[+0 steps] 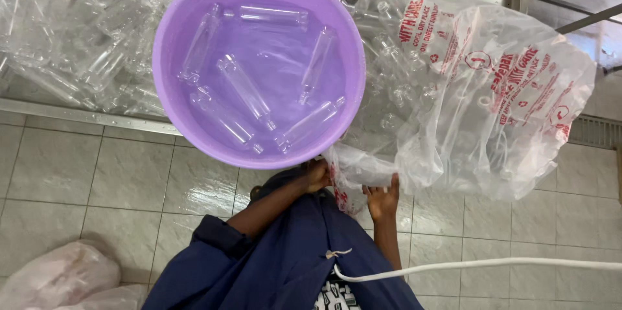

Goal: The person rinses plastic bottles by submerging them in a basin of water, shaking them, and then placing them into a large plastic bag.

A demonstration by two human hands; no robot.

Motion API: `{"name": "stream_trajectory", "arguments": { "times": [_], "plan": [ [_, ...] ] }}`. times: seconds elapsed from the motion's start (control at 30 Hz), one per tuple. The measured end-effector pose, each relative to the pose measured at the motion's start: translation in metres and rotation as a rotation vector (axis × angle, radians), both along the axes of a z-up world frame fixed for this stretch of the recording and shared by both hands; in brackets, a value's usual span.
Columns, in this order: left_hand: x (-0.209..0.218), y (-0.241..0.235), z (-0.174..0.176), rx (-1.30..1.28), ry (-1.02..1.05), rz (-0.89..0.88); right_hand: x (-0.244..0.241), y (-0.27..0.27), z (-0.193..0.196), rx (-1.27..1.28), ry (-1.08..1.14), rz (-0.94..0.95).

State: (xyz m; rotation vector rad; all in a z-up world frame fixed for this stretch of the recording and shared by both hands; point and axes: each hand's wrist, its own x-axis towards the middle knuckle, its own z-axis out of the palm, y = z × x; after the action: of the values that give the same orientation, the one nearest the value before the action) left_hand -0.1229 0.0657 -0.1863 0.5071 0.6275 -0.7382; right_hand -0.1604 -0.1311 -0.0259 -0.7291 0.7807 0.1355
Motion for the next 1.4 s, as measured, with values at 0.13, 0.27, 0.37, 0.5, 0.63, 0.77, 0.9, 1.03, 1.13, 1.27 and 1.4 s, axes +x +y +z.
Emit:
{"name": "stream_trajectory", "arguments": {
  "times": [0.13, 0.27, 0.37, 0.5, 0.63, 0.77, 0.9, 1.03, 1.13, 1.27, 1.4],
  "plan": [
    [-0.008, 0.021, 0.019, 0.162, -0.011, -0.072, 0.037, 0.019, 0.009, 0.080, -0.150, 0.029],
    [-0.015, 0.048, 0.074, 0.828, -0.643, -0.540, 0.054, -0.004, -0.017, -0.010, -0.173, 0.134],
    [-0.017, 0.071, 0.135, 1.295, -1.119, -0.991, 0.040, -0.074, -0.141, 0.070, -0.234, 0.046],
    [-0.014, 0.083, 0.273, 1.146, -1.014, -1.010, 0.081, -0.055, -0.121, 0.118, -0.236, 0.019],
    [0.058, 0.020, 0.247, 1.347, -1.107, -0.435, 0.105, -0.048, -0.110, 0.192, -0.255, 0.069],
    [0.117, -0.044, 0.183, 1.572, -0.897, -0.609, 0.108, -0.065, -0.111, 0.070, -0.213, 0.150],
    [0.133, -0.052, 0.206, 1.686, -0.599, -0.916, 0.088, -0.063, 0.002, -0.791, 0.116, 0.727],
    [0.130, -0.053, 0.192, 1.710, -0.574, -0.876, 0.066, -0.071, 0.082, -0.941, 0.103, 0.992],
    [0.135, -0.063, 0.157, 1.721, -0.595, -0.735, 0.063, -0.103, 0.091, -1.262, 0.246, 1.463],
    [0.129, -0.053, 0.277, 1.643, -0.734, -0.779, 0.086, -0.111, 0.176, -0.989, -0.077, 1.511],
    [0.114, -0.026, 0.340, 1.492, -1.033, -0.761, 0.137, -0.042, 0.226, -1.413, -0.597, 0.999]
  ]
}}
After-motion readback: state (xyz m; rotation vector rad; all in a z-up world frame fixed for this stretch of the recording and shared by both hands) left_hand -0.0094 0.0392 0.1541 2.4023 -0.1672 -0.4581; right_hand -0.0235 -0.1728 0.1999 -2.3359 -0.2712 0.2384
